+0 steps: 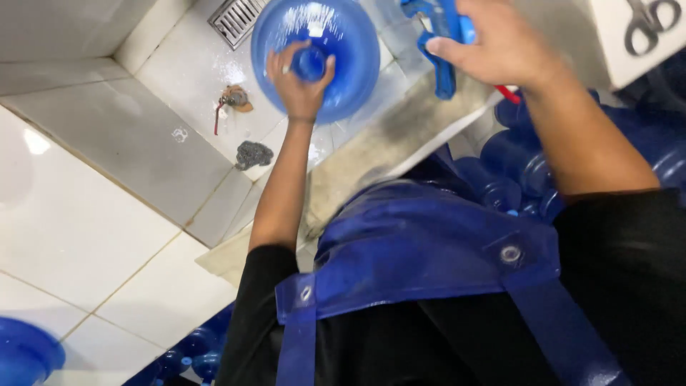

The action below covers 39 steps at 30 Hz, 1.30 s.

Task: Cleaning the exterior of a large blue water jug using a brush and soap at a wash station

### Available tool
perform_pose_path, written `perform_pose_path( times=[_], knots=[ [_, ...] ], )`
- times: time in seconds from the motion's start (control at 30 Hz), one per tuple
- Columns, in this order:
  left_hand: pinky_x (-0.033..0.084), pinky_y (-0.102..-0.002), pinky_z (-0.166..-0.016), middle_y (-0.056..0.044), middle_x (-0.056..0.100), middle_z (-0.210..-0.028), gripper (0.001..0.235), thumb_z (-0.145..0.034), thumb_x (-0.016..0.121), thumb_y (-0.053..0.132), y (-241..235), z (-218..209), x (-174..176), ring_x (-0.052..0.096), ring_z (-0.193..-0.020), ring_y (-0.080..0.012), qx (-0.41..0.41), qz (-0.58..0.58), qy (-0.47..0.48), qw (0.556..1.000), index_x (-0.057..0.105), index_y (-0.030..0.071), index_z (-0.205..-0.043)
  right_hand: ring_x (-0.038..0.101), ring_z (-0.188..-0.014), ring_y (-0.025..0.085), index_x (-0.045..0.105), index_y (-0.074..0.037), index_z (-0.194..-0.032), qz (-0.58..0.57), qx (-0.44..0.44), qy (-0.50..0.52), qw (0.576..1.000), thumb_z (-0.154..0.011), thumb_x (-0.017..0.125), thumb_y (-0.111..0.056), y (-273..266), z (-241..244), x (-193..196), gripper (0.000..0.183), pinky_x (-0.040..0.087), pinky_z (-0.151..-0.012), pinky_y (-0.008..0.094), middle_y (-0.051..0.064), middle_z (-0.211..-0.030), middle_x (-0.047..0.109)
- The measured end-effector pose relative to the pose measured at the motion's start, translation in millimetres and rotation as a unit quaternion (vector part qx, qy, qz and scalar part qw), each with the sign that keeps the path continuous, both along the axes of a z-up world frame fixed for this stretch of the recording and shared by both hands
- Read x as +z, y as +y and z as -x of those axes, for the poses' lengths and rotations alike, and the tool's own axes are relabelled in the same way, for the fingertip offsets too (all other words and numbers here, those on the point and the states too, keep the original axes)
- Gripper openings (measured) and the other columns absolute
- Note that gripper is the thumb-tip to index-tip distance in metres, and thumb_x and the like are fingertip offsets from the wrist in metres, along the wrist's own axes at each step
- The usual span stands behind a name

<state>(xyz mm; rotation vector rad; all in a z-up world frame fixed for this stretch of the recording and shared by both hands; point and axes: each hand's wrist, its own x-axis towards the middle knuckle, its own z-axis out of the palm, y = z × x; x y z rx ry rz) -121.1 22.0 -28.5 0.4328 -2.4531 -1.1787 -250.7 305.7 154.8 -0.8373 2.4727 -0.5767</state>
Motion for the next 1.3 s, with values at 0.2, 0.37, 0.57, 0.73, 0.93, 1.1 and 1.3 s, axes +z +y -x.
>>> perform_pose_path(
  times=[0.2,0.37,0.57,0.73,0.93,1.1,1.3],
  knots=[
    [0.022,-0.054,-0.125,-0.005,0.068,-0.133,0.074,-0.078,0.085,0.067,39,34,-24,0.042,-0.142,-0.0416,-0.014,-0.034,-0.068,0.997,0.061,0.02,-0.129,0.057,-0.113,0.037,0.07,-0.01,-0.119,-0.021,-0.028,-0.105,0.994,-0.1,0.071,-0.042,27,-35,-29,0.038,0.042,-0.098,0.046,0.018,-0.116,0.058],
    [0.009,-0.062,-0.128,-0.008,0.053,-0.158,0.094,-0.087,0.088,0.057,34,3,23,0.046,-0.15,-0.0353,-0.085,-0.076,-0.071,0.991,0.034,0.022,-0.155,0.059,-0.111,0.036,0.069,-0.013,-0.111,-0.082,-0.026,-0.198,0.976,-0.093,0.07,-0.051,14,-39,-55,0.042,0.043,-0.097,0.043,0.017,-0.116,0.055],
    [0.053,-0.041,-0.11,-0.014,0.055,-0.146,0.076,-0.101,0.06,0.063,81,-48,94,0.059,-0.132,-0.0264,-0.091,-0.14,0.026,0.986,0.036,0.017,-0.156,0.068,-0.077,0.022,0.064,-0.015,-0.103,-0.086,0.004,-0.288,0.954,-0.098,0.068,-0.044,-7,-54,-29,0.03,0.051,-0.076,0.039,0.006,-0.099,0.066],
    [0.07,-0.029,-0.068,-0.002,0.075,-0.107,0.045,-0.091,0.07,0.043,71,-39,99,0.077,-0.08,-0.0111,-0.112,-0.289,-0.112,0.944,0.068,0.01,-0.122,0.066,-0.072,0.023,0.057,-0.015,-0.103,-0.012,0.008,-0.25,0.968,-0.097,0.07,-0.046,-11,-63,-25,0.034,0.052,-0.076,0.039,0.006,-0.12,0.053],
    [0.067,-0.03,-0.064,-0.004,0.067,-0.088,0.036,-0.09,0.074,0.027,31,2,94,0.074,-0.072,-0.0131,-0.053,-0.465,-0.099,0.878,0.066,0.004,-0.115,0.064,-0.066,0.018,0.06,-0.018,-0.138,0.053,-0.108,-0.247,0.961,-0.101,0.066,-0.038,-3,-78,-18,0.042,0.053,-0.064,0.034,0.003,-0.114,0.054],
    [0.068,-0.028,-0.056,-0.002,0.07,-0.091,0.047,-0.085,0.075,0.035,66,27,91,0.081,-0.077,-0.0134,-0.074,-0.418,-0.186,0.886,0.066,0.007,-0.121,0.059,-0.112,0.023,0.068,-0.012,-0.121,0.088,-0.08,-0.12,0.986,-0.102,0.066,-0.04,41,-74,-83,0.035,0.05,-0.087,0.037,0.007,-0.12,0.065],
    [0.053,-0.039,-0.1,-0.016,0.064,-0.139,0.084,-0.093,0.063,0.068,59,-27,90,0.068,-0.118,-0.0205,-0.253,-0.122,-0.183,0.942,0.043,0.012,-0.152,0.056,-0.11,0.038,0.068,-0.014,-0.105,-0.049,-0.084,-0.086,0.991,-0.108,0.054,-0.041,121,-71,-119,0.03,0.041,-0.095,0.047,0.018,-0.109,0.063]
  ],
)
